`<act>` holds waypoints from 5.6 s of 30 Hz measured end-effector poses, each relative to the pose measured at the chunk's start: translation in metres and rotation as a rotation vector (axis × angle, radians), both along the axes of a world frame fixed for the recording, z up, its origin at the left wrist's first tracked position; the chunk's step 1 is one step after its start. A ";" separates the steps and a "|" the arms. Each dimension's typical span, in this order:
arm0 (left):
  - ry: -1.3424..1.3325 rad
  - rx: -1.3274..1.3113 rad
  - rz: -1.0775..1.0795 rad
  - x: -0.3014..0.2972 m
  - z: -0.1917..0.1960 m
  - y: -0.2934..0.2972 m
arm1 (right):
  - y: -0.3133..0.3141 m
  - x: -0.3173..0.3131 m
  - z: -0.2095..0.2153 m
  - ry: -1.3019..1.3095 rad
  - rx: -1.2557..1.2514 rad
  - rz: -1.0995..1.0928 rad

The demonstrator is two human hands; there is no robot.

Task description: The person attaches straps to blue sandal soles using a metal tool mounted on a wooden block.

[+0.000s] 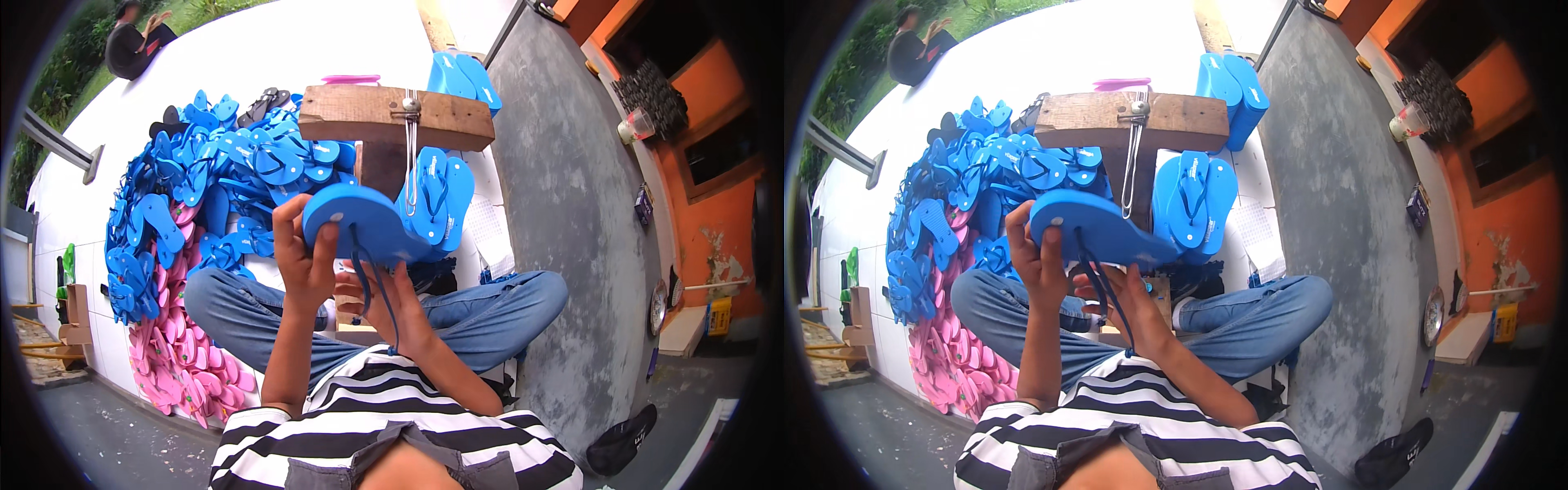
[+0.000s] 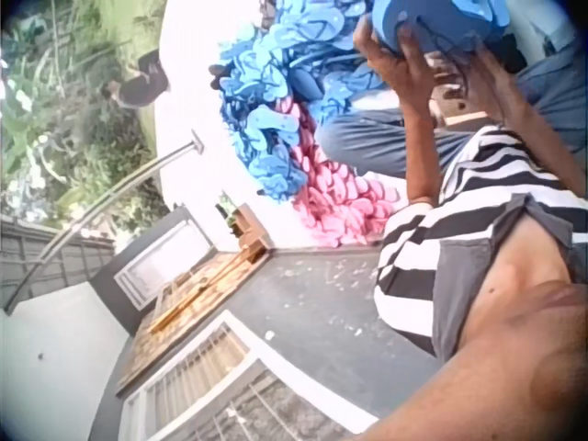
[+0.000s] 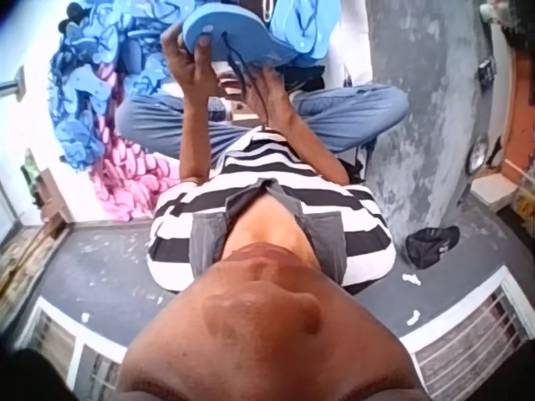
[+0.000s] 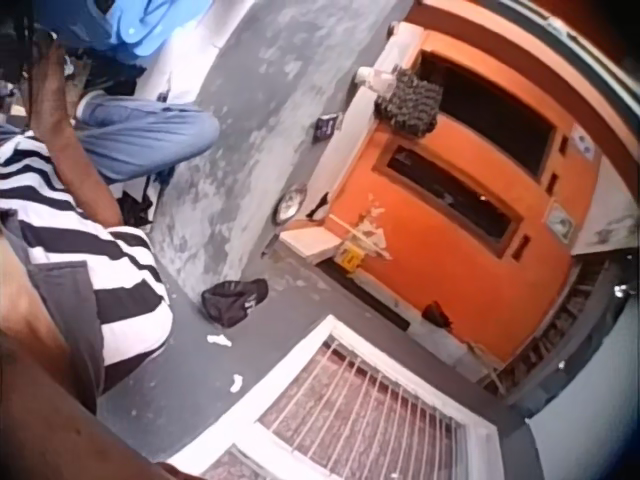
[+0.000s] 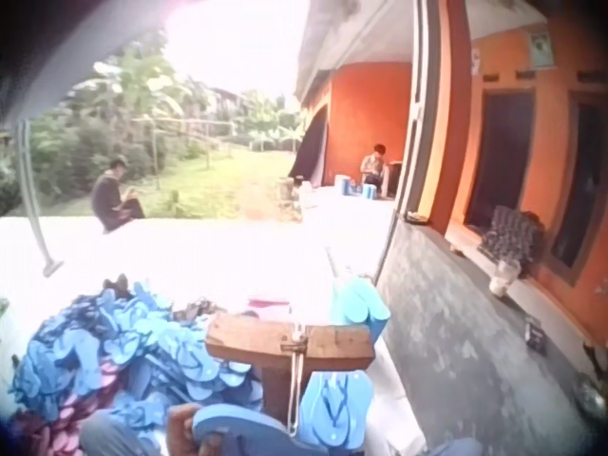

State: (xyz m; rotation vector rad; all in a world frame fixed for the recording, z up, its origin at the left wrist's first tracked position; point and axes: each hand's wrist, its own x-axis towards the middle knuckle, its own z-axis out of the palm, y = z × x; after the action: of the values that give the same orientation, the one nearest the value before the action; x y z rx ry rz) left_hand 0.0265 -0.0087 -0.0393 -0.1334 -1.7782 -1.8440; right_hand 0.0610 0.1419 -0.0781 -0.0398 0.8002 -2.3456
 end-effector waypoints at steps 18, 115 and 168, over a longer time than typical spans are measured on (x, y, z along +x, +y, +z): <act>0.278 -0.497 -0.221 -0.013 0.017 0.007 | 0.044 -0.064 0.034 1.367 0.939 -0.780; 0.044 -0.717 -0.149 -0.118 0.090 0.003 | 0.022 -0.086 0.034 0.652 0.040 -0.424; 0.146 -0.228 -0.197 -0.037 0.040 0.049 | 0.021 -0.093 0.051 0.865 0.125 -0.500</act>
State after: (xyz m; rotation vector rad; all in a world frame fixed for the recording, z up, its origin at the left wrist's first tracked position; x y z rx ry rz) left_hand -0.0100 0.0406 0.0011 -0.5343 -1.9225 -1.7062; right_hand -0.0316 0.1626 -0.0271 -0.9490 1.4961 -2.7260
